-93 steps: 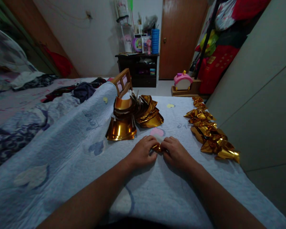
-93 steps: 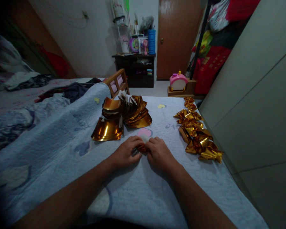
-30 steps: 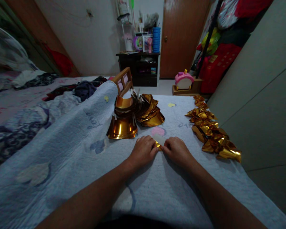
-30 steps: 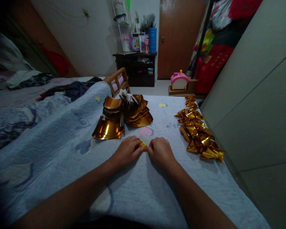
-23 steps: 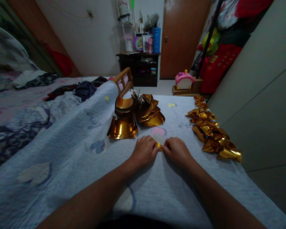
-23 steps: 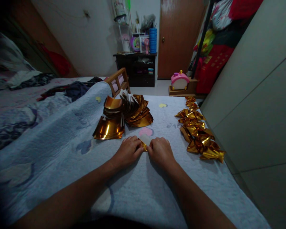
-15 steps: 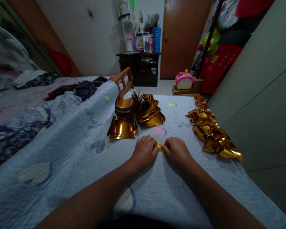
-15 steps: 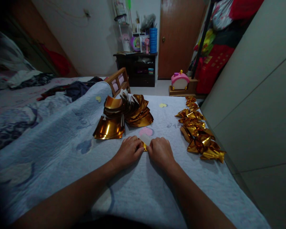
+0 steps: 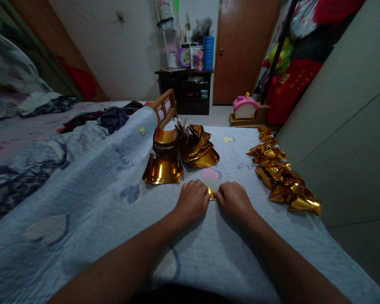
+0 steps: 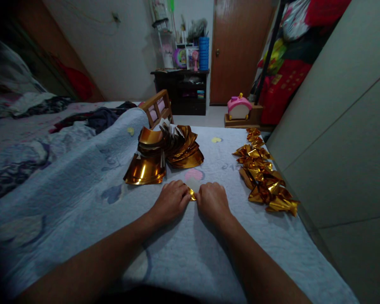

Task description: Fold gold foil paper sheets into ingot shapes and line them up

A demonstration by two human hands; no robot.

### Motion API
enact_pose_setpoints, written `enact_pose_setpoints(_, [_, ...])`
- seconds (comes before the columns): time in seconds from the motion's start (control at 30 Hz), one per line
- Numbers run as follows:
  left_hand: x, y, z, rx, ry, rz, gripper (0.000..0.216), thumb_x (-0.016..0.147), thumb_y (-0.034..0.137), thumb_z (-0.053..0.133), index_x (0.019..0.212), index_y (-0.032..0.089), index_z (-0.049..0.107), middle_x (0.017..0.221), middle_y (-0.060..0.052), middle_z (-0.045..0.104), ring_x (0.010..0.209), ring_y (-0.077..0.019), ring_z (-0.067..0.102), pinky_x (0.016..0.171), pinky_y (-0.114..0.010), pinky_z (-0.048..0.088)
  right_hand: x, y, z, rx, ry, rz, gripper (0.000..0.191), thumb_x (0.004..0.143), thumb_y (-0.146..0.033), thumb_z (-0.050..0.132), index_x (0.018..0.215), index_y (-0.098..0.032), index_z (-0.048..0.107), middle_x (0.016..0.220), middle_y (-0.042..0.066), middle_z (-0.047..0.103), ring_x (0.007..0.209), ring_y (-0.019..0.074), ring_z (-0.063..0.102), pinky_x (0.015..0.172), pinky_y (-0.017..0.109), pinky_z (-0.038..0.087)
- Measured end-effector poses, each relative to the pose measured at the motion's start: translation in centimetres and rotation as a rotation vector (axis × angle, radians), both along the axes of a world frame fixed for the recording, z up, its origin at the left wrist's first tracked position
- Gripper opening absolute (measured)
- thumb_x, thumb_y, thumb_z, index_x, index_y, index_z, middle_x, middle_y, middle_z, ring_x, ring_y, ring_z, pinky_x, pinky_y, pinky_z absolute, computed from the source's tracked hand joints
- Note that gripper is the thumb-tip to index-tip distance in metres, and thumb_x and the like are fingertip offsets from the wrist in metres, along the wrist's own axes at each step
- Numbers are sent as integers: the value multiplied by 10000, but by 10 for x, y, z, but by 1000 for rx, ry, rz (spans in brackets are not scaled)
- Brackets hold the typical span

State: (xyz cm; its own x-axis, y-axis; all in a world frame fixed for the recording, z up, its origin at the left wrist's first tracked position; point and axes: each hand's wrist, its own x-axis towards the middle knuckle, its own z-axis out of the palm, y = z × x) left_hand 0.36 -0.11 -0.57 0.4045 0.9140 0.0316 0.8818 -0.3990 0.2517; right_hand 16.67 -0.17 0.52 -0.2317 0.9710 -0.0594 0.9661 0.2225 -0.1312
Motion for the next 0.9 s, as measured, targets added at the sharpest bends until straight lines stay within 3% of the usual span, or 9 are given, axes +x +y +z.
enact_pose_setpoints(0.6, [2, -8, -2, -21, 15, 110, 173, 979, 373, 546, 1039, 222, 605, 1098, -76, 585, 1069, -285, 487, 903, -419, 375, 0, -6, -6, 49, 64, -26, 160, 974, -300, 576, 948, -177, 674, 955, 101, 685, 919, 263, 579, 747, 353, 309])
enact_pose_setpoints(0.73, [2, -7, -1, -24, 15, 112, 186, 986, 377, 536, 1060, 223, 609, 1095, -77, 581, 1062, -284, 484, 895, -417, 376, 1, -8, -14, 132, 131, 29, 114, 977, -287, 569, 974, -210, 653, 1059, 94, 625, 1007, 272, 515, 807, 360, 306])
enact_pose_setpoints(0.9, [3, -8, -2, -19, 21, 125, 174, 974, 368, 555, 1047, 221, 611, 1098, -80, 573, 1061, -288, 480, 884, -417, 377, 0, -8, -16, 102, 179, 103, 126, 998, -224, 501, 975, -207, 623, 1054, 82, 614, 997, 255, 489, 846, 367, 310])
